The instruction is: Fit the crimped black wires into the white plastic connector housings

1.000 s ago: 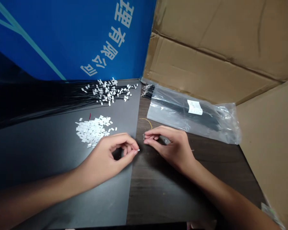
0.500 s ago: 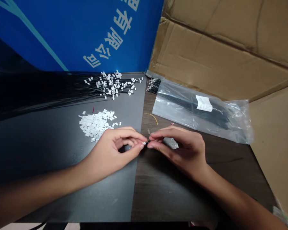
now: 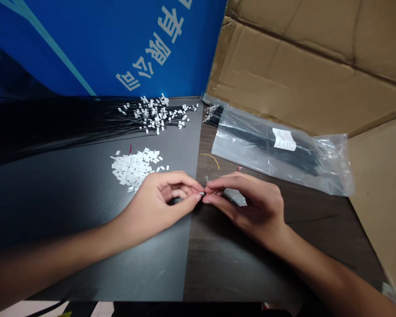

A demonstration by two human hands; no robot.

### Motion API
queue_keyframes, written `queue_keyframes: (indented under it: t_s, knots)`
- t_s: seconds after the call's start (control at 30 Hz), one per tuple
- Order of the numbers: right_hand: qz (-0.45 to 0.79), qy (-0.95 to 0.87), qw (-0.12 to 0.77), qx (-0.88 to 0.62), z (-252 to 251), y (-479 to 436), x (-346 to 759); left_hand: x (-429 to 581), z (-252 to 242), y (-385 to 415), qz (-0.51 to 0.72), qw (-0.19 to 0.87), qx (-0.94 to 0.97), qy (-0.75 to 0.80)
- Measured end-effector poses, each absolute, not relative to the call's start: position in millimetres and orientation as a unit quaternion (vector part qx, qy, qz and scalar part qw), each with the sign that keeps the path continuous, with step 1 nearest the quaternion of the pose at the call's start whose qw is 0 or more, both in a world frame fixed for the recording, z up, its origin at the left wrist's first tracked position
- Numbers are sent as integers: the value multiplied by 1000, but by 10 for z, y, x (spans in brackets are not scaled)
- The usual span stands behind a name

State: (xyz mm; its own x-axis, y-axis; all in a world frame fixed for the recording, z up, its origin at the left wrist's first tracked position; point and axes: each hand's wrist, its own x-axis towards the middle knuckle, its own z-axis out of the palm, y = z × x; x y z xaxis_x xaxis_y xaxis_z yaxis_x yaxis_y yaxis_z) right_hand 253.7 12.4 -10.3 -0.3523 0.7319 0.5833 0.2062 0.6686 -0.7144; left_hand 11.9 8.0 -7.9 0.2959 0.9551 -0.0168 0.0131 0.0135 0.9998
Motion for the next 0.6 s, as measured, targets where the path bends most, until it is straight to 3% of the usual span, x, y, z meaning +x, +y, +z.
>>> queue_keyframes:
  t_s: [0.6]
  knots:
    - [384, -692, 486, -372, -139, 99, 2470, 137, -92, 88, 429, 596, 530, 424]
